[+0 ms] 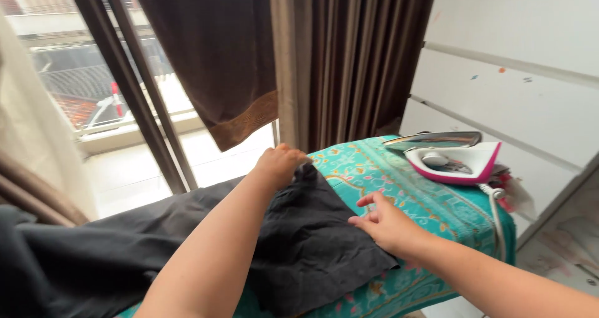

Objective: Ironing a black garment on an ironing board.

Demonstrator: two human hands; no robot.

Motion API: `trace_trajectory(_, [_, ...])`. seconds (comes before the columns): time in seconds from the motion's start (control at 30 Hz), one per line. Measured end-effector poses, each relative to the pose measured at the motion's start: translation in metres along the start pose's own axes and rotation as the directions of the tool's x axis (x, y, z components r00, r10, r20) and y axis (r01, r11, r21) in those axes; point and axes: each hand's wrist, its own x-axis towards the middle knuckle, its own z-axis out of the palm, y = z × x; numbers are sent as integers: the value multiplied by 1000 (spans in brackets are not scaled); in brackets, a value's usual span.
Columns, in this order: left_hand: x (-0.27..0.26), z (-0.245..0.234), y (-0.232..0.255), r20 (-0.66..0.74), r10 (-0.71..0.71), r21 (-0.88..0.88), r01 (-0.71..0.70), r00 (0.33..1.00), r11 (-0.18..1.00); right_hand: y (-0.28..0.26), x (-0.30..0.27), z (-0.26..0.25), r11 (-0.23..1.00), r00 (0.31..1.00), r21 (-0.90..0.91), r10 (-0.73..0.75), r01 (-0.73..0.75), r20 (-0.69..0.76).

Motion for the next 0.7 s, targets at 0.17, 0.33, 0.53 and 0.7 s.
trace_trajectory(0.17, [23,4,-5,103,183,89,-193,978,977,-39,-9,-16,947,948,105,289,-303,135])
trace_trajectory(0.33, [49,15,-31,70,106,227,-119,992,967,-37,11,-26,977,946,70,177,-203,271])
trace_trajectory(0.53, [65,22,-42,-223,-186,-1,190,957,982,-13,48,-46,967,969,138,192,-213,153])
trace_trajectory(0.7, [64,50,-26,-246,-276,-124,252,929,960,-13,38,-45,958,958,41,280,-283,67])
